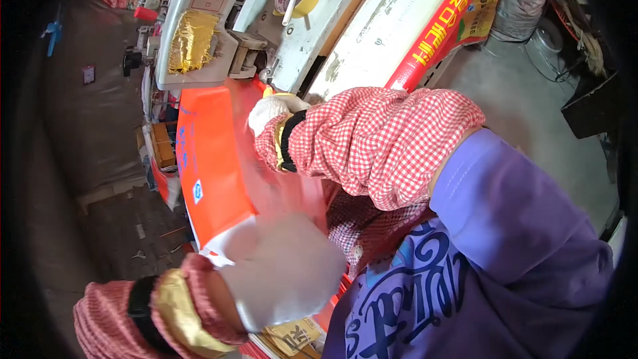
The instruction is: Manually aligning, separating, and preparing large printed plastic agricultural bags next to an industrial bag sewing/sealing machine.
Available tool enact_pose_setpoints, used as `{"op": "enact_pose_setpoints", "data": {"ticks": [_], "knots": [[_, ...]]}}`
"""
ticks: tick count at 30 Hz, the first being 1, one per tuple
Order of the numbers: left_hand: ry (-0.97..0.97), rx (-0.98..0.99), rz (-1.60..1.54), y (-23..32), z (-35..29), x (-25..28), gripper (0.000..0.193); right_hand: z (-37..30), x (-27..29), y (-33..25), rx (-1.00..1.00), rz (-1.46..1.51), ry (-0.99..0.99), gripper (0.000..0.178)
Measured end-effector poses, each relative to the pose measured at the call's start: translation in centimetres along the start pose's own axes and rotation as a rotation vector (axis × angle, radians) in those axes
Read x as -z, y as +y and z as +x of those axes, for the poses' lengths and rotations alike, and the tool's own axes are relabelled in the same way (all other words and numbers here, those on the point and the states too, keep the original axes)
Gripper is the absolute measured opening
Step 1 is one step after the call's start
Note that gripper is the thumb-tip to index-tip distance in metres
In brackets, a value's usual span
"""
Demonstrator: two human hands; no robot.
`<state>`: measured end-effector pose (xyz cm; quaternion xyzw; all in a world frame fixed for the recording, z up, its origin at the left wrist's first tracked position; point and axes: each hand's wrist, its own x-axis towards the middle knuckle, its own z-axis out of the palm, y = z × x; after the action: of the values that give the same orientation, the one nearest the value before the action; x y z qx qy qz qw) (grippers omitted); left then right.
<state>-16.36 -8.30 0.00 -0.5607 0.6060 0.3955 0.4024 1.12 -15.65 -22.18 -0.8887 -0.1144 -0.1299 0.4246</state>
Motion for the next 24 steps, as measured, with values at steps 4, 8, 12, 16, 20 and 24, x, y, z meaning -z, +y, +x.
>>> {"op": "enact_pose_setpoints", "data": {"ticks": [4,8,12,16,20,24], "knots": [[0.025,-0.198,0.248,2.4,2.5,1.9,0.018,0.1,0.5,0.7,0.225,0.15,-0.106,0.021],[0.3,-0.233,-0.132,0.6,2.3,0.2,0.012,-0.2,0.5,0.9,0.333,0.145,-0.183,0.025],[0.33,-0.286,0.152,-1.1,2.9,0.9,0.007,-0.2,0.7,1.2,0.404,0.134,-0.246,0.029],[0.366,-0.297,0.054,-1.6,3.0,2.1,0.021,0.3,0.7,1.9,0.587,0.18,-0.315,0.033],[0.222,-0.128,0.15,-2.8,-0.4,5.5,0.034,3.4,-0.2,2.5,1.613,0.743,-0.613,0.037],[0.484,0.021,0.645,-7.6,-6.0,7.7,0.03,1.3,0.3,0.5,1.497,0.636,-0.693,0.036]]}}
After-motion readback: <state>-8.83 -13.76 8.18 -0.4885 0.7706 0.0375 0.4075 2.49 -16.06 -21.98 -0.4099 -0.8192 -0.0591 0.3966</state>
